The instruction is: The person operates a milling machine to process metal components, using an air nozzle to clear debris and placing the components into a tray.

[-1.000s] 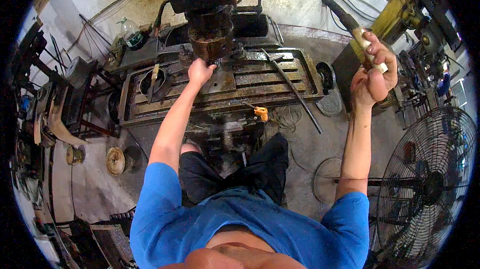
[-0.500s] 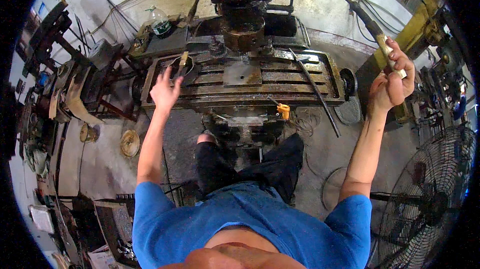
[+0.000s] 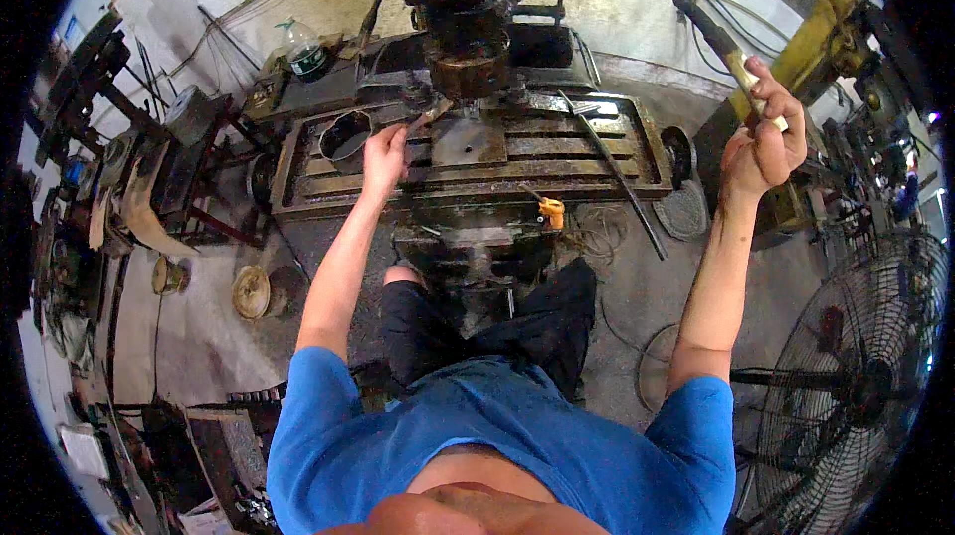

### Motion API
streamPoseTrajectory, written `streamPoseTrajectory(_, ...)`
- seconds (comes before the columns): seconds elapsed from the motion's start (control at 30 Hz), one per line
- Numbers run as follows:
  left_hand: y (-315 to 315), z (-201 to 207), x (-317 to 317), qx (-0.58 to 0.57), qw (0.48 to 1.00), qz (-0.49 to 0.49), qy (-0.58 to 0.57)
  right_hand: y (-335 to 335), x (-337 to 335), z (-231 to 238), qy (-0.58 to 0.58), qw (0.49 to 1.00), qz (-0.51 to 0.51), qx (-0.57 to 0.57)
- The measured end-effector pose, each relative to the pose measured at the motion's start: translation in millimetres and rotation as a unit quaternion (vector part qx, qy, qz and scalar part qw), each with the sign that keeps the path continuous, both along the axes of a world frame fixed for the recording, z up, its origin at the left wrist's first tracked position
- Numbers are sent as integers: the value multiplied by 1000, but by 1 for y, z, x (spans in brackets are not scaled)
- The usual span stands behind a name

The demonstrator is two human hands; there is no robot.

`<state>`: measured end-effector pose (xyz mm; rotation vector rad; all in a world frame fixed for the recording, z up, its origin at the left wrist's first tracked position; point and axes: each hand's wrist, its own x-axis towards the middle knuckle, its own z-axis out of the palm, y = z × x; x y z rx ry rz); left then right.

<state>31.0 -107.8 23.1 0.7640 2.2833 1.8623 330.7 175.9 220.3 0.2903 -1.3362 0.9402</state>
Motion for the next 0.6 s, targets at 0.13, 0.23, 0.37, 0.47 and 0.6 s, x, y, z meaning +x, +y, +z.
streamPoseTrajectory(0.13,48,-32,-26,-13,995,65,74,-6,-3,3,-5,1000,16,-4)
streamPoseTrajectory(0.23,64,-43,-27,-30,996,67,45,-8,-5,0,-2,1000,-4,-12)
streamPoseTrajectory(0.37,64,-44,-24,-48,994,62,71,-9,-2,-9,-4,1000,-7,-29)
streamPoseTrajectory(0.47,58,-35,-20,-72,993,51,81,-7,0,-16,-12,1000,-3,-23)
streamPoseTrajectory(0.6,51,-39,-21,-53,996,32,60,-3,0,-25,-22,999,17,-18)
